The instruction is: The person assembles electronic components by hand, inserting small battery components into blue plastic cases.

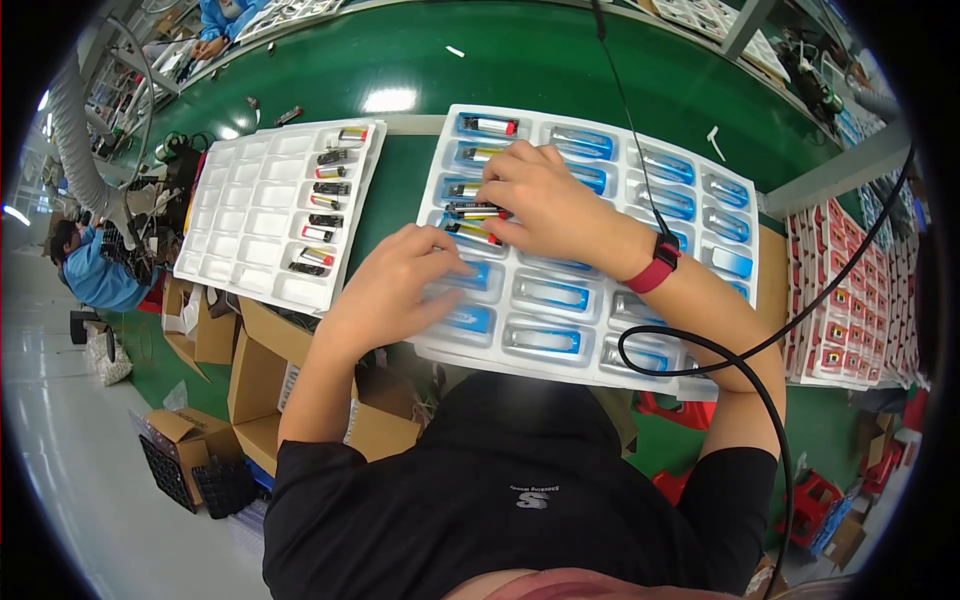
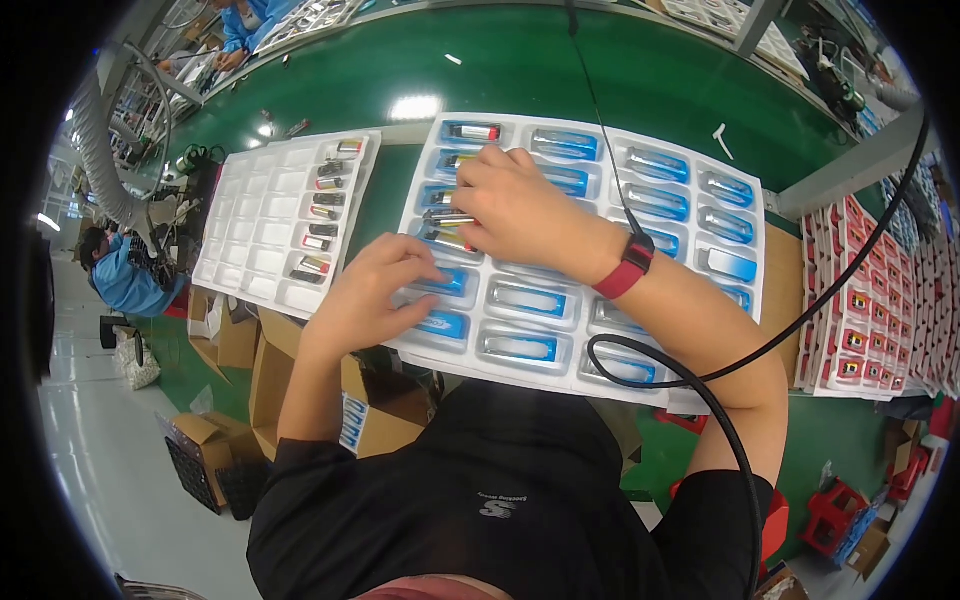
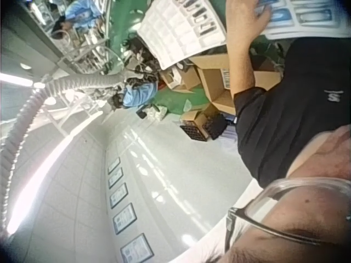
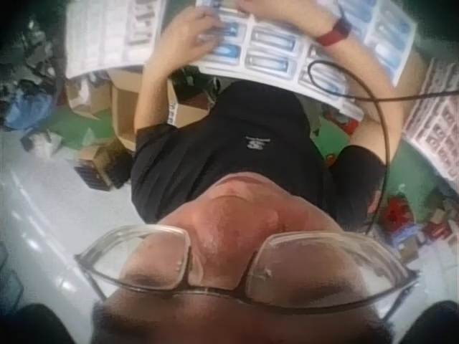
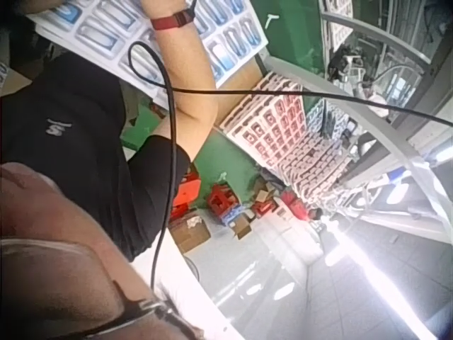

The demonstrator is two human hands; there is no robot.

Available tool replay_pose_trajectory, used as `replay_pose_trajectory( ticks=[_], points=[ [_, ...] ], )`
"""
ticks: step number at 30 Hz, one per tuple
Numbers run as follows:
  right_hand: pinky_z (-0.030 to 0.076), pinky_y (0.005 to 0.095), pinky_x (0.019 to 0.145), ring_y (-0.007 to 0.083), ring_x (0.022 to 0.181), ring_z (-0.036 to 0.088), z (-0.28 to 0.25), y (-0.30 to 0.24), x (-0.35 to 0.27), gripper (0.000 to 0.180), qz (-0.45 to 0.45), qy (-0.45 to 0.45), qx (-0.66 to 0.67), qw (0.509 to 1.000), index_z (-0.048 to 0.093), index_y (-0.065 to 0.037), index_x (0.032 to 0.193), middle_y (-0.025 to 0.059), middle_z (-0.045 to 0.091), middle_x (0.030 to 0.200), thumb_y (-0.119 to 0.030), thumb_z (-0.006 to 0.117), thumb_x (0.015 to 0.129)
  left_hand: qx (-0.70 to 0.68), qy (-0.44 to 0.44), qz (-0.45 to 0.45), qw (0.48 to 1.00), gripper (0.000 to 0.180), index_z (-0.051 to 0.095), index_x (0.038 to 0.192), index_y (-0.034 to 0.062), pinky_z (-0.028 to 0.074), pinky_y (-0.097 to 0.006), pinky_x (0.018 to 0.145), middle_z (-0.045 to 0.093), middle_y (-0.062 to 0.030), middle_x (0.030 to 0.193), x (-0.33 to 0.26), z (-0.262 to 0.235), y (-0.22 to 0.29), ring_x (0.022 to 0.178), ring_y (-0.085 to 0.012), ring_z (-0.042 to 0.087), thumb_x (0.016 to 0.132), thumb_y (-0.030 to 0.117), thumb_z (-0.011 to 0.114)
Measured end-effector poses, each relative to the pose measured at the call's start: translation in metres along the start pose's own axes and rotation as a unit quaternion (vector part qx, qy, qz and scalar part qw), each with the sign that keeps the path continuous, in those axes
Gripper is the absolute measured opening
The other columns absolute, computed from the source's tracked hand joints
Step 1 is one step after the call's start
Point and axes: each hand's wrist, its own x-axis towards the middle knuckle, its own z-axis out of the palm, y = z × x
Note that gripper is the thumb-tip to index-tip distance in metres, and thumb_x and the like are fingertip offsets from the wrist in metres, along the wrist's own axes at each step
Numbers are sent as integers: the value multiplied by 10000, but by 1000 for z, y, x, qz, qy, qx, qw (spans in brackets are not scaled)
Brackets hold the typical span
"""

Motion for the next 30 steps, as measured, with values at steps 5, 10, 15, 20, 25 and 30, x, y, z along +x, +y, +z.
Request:
replay_pose_trajectory(
  ticks=[5,10,15,20,25,30],
  points=[
    [417,430,905,279,1086,544,7,1,2,168,10,20,22,1000,722,-55,993,79,625,1031,-154,700,859,40,-5,49,998,156,686,967,32,499,-359,851,642,-96,1050,2,-1,-4,997,-275,618,818,3,723],
    [442,430,899,298,1038,576,0,-2,0,163,22,53,19,998,708,-48,1028,93,636,998,-116,660,887,-195,32,-65,978,227,647,1098,49,488,-286,883,648,-63,1125,-3,-10,-24,1031,-160,604,888,-28,685],
    [537,339,776,204,847,663,-40,-10,-2,168,132,110,345,923,671,-19,1107,91,677,936,-103,631,968,-604,193,-55,771,502,467,1382,46,490,-333,856,587,-57,1246,15,-1,-25,1000,-141,583,908,-19,621],
    [550,260,796,105,873,663,-67,-22,-11,242,205,123,588,773,664,16,1200,51,693,979,-58,654,970,-623,132,-55,769,471,498,1334,45,504,-339,870,592,-92,1279,28,4,-40,979,-154,595,884,-76,565],
    [561,257,783,111,887,682,-64,-27,-11,223,205,126,576,782,666,39,1149,62,704,984,-35,692,941,-571,149,-36,807,370,511,1252,44,520,-317,907,590,-124,1323,48,5,-19,1058,-172,624,914,-104,501],
    [566,248,783,115,889,686,-65,-26,-8,191,218,174,579,766,676,38,1111,74,712,999,-40,709,940,-524,172,-23,834,358,508,1254,22,534,-308,936,590,-126,1328,55,9,-9,1102,-170,639,925,-117,484]
  ],
)
